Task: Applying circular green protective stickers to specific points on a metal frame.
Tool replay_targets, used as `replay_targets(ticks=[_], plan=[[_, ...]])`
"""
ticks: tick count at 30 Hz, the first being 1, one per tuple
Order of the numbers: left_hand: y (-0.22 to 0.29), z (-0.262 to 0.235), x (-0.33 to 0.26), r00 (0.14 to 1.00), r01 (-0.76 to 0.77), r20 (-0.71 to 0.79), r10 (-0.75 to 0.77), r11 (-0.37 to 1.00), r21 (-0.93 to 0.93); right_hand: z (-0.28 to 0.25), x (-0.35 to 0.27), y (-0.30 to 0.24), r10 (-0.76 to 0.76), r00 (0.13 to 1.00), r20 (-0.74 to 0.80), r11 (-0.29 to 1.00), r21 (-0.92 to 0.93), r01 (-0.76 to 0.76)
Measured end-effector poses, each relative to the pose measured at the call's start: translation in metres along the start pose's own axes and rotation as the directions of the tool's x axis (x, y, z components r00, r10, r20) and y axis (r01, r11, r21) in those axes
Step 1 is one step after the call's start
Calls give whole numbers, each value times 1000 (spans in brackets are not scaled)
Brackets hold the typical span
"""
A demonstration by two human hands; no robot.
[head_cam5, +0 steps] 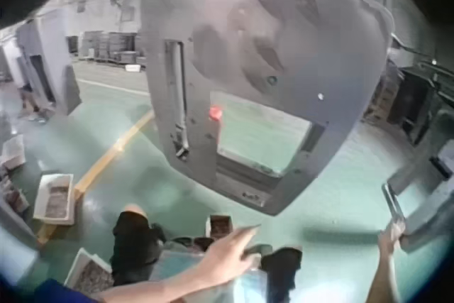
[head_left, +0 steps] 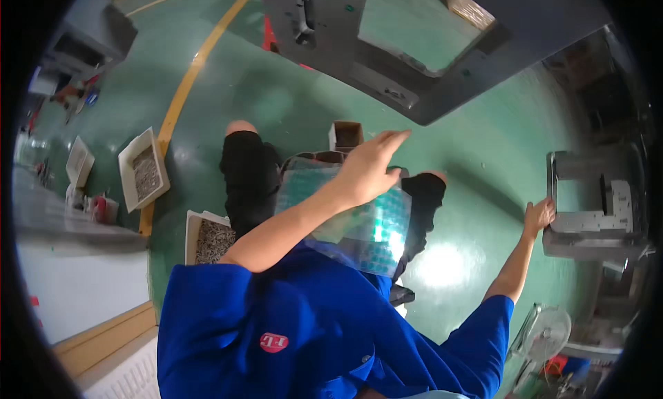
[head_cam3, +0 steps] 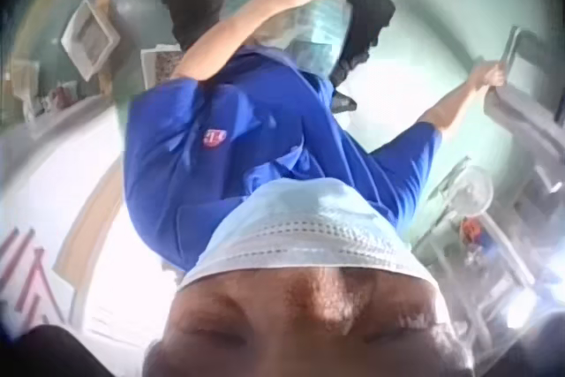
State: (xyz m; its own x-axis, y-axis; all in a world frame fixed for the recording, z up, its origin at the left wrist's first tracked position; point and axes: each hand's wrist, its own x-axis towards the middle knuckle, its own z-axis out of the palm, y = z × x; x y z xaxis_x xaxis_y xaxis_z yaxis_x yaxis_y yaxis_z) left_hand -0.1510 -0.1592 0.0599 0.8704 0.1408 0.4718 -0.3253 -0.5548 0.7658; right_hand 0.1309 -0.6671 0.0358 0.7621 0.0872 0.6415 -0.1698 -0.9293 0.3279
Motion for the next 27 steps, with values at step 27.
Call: replay_targets(ticks=[27], plan=[[32,30,121,999,13,30,-17,992,127,70,28,-26,-101,904,415,711,666,-226]])
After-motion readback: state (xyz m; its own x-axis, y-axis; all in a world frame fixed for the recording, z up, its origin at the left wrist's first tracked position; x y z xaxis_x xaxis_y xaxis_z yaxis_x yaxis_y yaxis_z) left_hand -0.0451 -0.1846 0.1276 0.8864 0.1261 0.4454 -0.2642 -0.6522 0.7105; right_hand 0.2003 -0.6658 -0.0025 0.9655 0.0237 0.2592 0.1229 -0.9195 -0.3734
